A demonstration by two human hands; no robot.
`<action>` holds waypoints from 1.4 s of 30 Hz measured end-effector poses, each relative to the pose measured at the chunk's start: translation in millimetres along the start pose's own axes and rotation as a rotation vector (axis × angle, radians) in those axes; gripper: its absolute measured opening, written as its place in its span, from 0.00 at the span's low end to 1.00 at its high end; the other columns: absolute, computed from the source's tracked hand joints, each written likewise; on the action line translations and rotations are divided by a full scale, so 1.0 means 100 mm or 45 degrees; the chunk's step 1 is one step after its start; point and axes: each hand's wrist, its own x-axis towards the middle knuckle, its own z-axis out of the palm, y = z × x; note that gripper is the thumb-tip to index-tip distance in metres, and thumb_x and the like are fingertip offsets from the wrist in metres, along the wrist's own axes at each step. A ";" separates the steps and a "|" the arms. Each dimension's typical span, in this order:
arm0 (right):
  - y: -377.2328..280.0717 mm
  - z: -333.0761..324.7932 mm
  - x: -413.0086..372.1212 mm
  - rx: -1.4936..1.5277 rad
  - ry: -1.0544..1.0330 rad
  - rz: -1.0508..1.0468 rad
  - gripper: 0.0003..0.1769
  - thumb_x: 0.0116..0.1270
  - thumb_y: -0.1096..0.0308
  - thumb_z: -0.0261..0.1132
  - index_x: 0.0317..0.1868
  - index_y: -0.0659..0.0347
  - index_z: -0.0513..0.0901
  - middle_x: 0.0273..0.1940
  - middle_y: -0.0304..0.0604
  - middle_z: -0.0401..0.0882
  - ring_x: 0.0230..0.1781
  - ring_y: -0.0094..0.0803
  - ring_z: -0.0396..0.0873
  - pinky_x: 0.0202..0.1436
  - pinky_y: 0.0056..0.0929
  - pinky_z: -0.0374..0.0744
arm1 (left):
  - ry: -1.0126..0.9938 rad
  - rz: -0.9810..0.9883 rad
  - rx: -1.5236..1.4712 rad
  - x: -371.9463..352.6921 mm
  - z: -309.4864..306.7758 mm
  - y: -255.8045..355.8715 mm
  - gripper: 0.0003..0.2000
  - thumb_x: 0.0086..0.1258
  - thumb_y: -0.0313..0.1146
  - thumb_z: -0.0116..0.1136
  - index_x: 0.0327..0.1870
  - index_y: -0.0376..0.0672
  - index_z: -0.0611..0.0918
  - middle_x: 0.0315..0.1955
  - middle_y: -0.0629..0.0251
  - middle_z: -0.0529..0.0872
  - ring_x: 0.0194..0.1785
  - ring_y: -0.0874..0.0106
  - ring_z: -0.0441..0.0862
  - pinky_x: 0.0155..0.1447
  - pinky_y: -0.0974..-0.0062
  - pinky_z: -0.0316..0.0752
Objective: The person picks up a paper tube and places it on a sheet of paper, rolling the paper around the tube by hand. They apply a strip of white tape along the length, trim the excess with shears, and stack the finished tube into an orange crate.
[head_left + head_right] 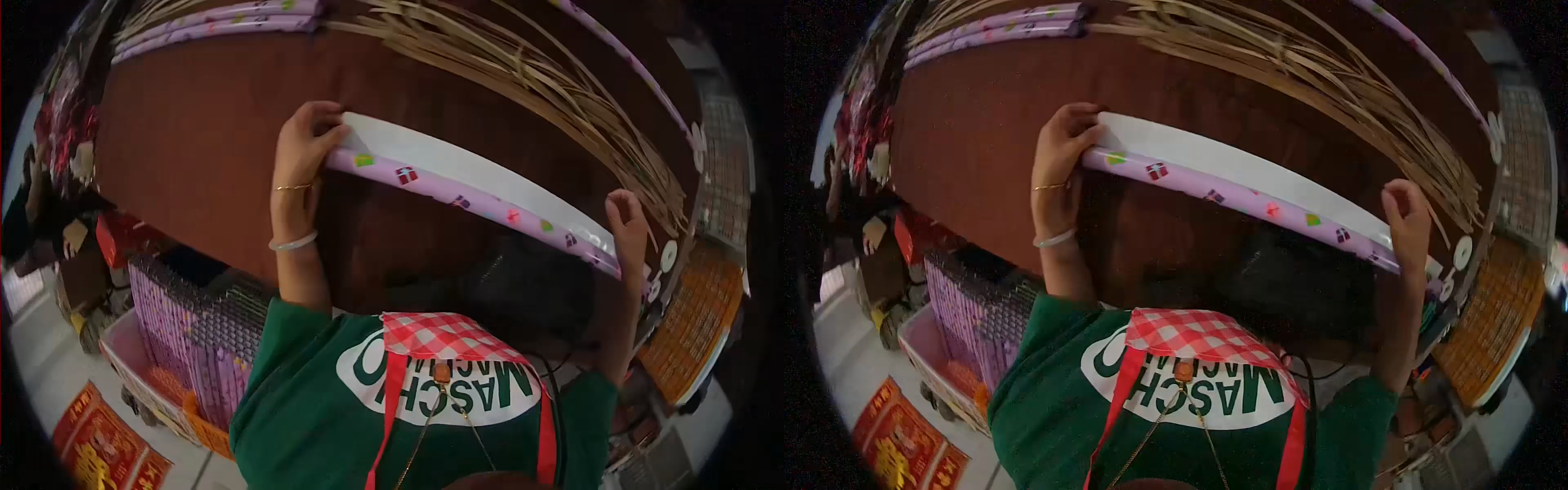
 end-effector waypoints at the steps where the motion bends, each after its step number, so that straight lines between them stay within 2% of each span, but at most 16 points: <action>1: -0.37 0.26 0.14 -0.007 -0.117 -0.036 0.04 0.62 0.75 0.60 0.38 0.63 0.76 0.34 0.35 0.73 0.33 0.22 0.71 0.39 0.20 0.71 | 0.008 0.014 0.020 0.01 -0.01 0.02 0.16 0.54 0.23 0.62 0.45 0.34 0.77 0.33 0.65 0.83 0.35 0.77 0.77 0.39 0.80 0.73; 2: -0.75 0.52 0.25 -0.023 -0.231 -0.066 0.04 0.62 0.75 0.61 0.38 0.64 0.76 0.35 0.37 0.74 0.33 0.23 0.72 0.39 0.20 0.71 | 0.007 0.026 0.035 0.00 0.00 0.03 0.16 0.53 0.23 0.62 0.45 0.34 0.77 0.32 0.65 0.83 0.35 0.77 0.77 0.38 0.80 0.73; 3: -1.05 0.79 0.36 0.005 -0.280 -0.356 0.05 0.61 0.76 0.61 0.39 0.65 0.77 0.35 0.36 0.74 0.34 0.19 0.72 0.39 0.17 0.71 | 0.016 -0.003 0.051 -0.01 0.00 0.07 0.16 0.53 0.24 0.62 0.45 0.34 0.77 0.32 0.65 0.83 0.35 0.77 0.78 0.39 0.79 0.73; 5: -1.51 1.26 0.52 0.007 -0.406 -0.384 0.06 0.59 0.75 0.63 0.38 0.64 0.78 0.34 0.41 0.77 0.29 0.25 0.75 0.35 0.22 0.74 | 0.034 -0.022 0.059 -0.01 0.00 0.05 0.18 0.52 0.25 0.62 0.45 0.33 0.77 0.33 0.62 0.84 0.36 0.75 0.80 0.39 0.78 0.75; 6: -1.68 1.53 0.58 0.014 -0.435 -0.488 0.06 0.59 0.74 0.63 0.37 0.63 0.78 0.33 0.42 0.77 0.28 0.28 0.76 0.34 0.24 0.74 | 0.059 -0.019 0.073 -0.03 0.01 0.08 0.18 0.52 0.25 0.62 0.45 0.32 0.76 0.33 0.61 0.84 0.36 0.74 0.80 0.40 0.78 0.75; 9: -1.88 2.20 0.74 -0.095 -0.476 -0.762 0.04 0.58 0.71 0.63 0.33 0.61 0.78 0.30 0.42 0.77 0.27 0.36 0.77 0.31 0.30 0.76 | 0.104 0.017 0.049 -0.01 0.04 0.02 0.17 0.53 0.28 0.62 0.45 0.31 0.76 0.34 0.59 0.85 0.38 0.71 0.81 0.42 0.76 0.75; 10: -1.88 2.36 0.76 -0.193 -0.413 -0.865 0.04 0.58 0.69 0.63 0.31 0.59 0.78 0.29 0.41 0.76 0.28 0.39 0.77 0.31 0.33 0.76 | 0.112 0.028 0.076 0.00 0.05 0.00 0.17 0.54 0.28 0.62 0.45 0.31 0.76 0.33 0.58 0.85 0.37 0.71 0.81 0.43 0.76 0.75; 13: -1.85 2.61 0.83 -0.295 -0.313 -0.975 0.04 0.58 0.68 0.63 0.31 0.59 0.78 0.29 0.41 0.76 0.28 0.40 0.78 0.31 0.34 0.77 | 0.142 0.057 0.079 0.01 0.06 -0.08 0.17 0.53 0.30 0.62 0.44 0.34 0.77 0.32 0.60 0.85 0.37 0.69 0.82 0.44 0.74 0.75; 16: -1.83 2.71 0.82 -0.340 -0.317 -0.935 0.05 0.58 0.67 0.63 0.31 0.59 0.78 0.29 0.42 0.77 0.29 0.40 0.78 0.31 0.35 0.77 | 0.122 0.035 -0.035 0.07 0.04 -0.16 0.17 0.52 0.31 0.62 0.43 0.36 0.78 0.31 0.63 0.86 0.38 0.69 0.83 0.45 0.74 0.75; 21: -1.82 2.76 0.79 -0.390 -0.294 -0.916 0.05 0.57 0.67 0.64 0.29 0.59 0.78 0.28 0.42 0.77 0.28 0.40 0.79 0.30 0.35 0.77 | 0.085 0.023 0.017 0.12 0.06 -0.20 0.16 0.49 0.29 0.62 0.41 0.37 0.79 0.30 0.65 0.87 0.39 0.70 0.83 0.45 0.74 0.75; 27: -1.82 2.77 0.78 -0.405 -0.258 -0.873 0.05 0.56 0.68 0.64 0.28 0.60 0.78 0.26 0.43 0.77 0.26 0.41 0.79 0.29 0.36 0.77 | 0.064 0.076 -0.038 0.13 0.04 -0.23 0.15 0.49 0.27 0.61 0.40 0.37 0.78 0.30 0.65 0.87 0.39 0.70 0.84 0.45 0.75 0.75; 32: -1.84 2.78 0.75 -0.346 -0.246 -0.872 0.06 0.56 0.68 0.64 0.28 0.61 0.78 0.26 0.44 0.78 0.27 0.42 0.79 0.30 0.36 0.77 | 0.062 0.026 -0.068 0.14 0.04 -0.23 0.15 0.50 0.27 0.62 0.40 0.36 0.78 0.30 0.64 0.87 0.38 0.71 0.84 0.44 0.76 0.75; 34: -1.89 2.79 0.74 -0.467 -0.240 -0.855 0.05 0.55 0.72 0.64 0.29 0.64 0.78 0.28 0.47 0.79 0.26 0.40 0.79 0.31 0.32 0.76 | 0.066 0.024 -0.073 0.14 0.05 -0.24 0.15 0.49 0.27 0.62 0.40 0.36 0.78 0.30 0.64 0.87 0.37 0.72 0.84 0.44 0.76 0.75; 42: -1.87 2.81 0.74 -0.436 -0.224 -0.831 0.05 0.56 0.71 0.63 0.29 0.64 0.79 0.27 0.47 0.79 0.26 0.40 0.79 0.30 0.33 0.76 | 0.074 0.022 -0.069 0.14 0.05 -0.23 0.16 0.48 0.28 0.64 0.39 0.36 0.78 0.29 0.64 0.87 0.36 0.71 0.84 0.42 0.75 0.75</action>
